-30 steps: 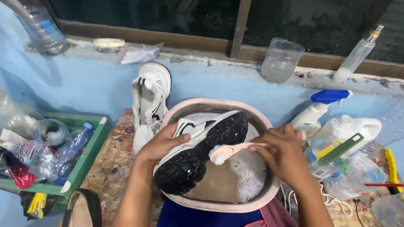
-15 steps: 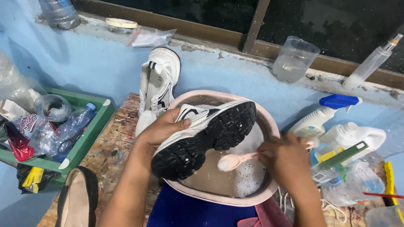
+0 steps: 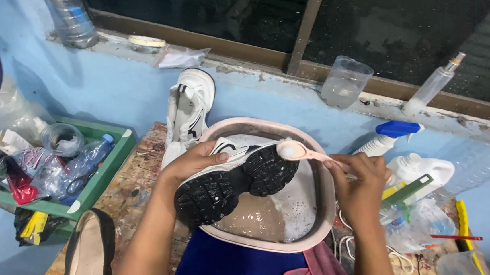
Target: The person scrubs the sole of a white sneaker with a pink brush over a basin of soapy water. The person holds the shoe with one hand and scrubs the black sole with the other, repeatedly dipping the brush into the water.
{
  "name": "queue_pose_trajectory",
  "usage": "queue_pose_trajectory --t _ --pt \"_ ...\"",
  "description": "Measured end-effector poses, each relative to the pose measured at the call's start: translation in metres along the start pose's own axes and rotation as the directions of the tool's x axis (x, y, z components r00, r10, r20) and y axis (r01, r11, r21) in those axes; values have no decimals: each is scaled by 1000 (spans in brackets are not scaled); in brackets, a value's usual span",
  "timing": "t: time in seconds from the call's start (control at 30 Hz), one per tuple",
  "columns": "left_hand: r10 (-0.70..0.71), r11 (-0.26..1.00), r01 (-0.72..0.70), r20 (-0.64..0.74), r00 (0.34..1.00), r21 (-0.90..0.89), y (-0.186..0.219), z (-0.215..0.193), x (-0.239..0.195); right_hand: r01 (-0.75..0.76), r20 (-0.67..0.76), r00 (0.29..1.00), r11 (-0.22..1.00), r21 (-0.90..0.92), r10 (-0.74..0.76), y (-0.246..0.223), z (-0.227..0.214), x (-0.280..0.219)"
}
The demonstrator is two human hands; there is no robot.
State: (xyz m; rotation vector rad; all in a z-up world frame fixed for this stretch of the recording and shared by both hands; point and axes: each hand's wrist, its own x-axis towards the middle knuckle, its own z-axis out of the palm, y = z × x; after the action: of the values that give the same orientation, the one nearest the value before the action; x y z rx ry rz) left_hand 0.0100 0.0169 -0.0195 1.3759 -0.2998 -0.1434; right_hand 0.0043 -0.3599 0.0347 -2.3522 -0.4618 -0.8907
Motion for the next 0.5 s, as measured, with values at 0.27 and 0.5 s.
queue_pose_trajectory --t 0.27,0.5 --pt "-44 999 44 -4 999 12 -10 -4 7 -13 125 992 981 193 -12 -20 1 8" --pt "-55 998 54 -11 998 -14 -7 -2 3 -12 85 996 997 78 5 -7 -8 9"
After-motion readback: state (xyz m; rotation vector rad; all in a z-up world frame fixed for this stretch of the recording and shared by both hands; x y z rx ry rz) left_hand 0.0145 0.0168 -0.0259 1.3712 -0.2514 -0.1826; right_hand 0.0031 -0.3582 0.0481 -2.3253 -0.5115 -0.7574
